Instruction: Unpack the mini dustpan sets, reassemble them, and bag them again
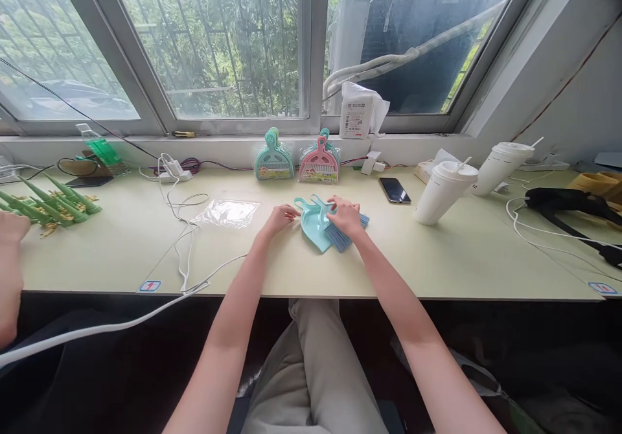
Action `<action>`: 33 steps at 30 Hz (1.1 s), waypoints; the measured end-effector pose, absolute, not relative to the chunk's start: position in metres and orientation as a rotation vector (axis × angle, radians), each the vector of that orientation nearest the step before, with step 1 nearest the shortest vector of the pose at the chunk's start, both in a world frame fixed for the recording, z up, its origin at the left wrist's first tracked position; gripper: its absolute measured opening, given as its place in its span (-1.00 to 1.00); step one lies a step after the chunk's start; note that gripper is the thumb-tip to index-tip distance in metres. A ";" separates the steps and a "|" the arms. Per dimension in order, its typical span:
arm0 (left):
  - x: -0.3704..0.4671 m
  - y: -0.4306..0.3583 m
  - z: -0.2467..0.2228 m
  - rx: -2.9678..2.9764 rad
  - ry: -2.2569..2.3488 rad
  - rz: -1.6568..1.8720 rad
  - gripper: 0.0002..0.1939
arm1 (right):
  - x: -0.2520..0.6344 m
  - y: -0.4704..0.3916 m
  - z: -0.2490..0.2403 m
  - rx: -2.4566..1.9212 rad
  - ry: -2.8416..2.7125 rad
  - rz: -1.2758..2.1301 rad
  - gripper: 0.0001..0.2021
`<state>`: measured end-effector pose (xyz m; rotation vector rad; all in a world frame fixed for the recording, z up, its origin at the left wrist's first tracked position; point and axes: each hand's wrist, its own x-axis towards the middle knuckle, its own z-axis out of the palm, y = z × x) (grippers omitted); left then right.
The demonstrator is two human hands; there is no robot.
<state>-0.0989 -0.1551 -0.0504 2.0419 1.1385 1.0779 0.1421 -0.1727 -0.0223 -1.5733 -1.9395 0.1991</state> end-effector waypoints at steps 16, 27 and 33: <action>-0.066 -0.168 -0.044 2.863 1.313 0.734 -0.75 | 0.137 -0.168 -0.034 -1.328 -2.142 0.375 -0.69; -0.059 -0.174 -0.042 2.727 1.390 0.605 -0.79 | 0.135 -0.166 -0.041 -1.271 -2.035 0.425 -0.77; -0.066 -0.173 -0.045 2.948 1.344 0.456 -0.69 | 0.133 -0.165 -0.042 -1.233 -2.058 0.405 -0.78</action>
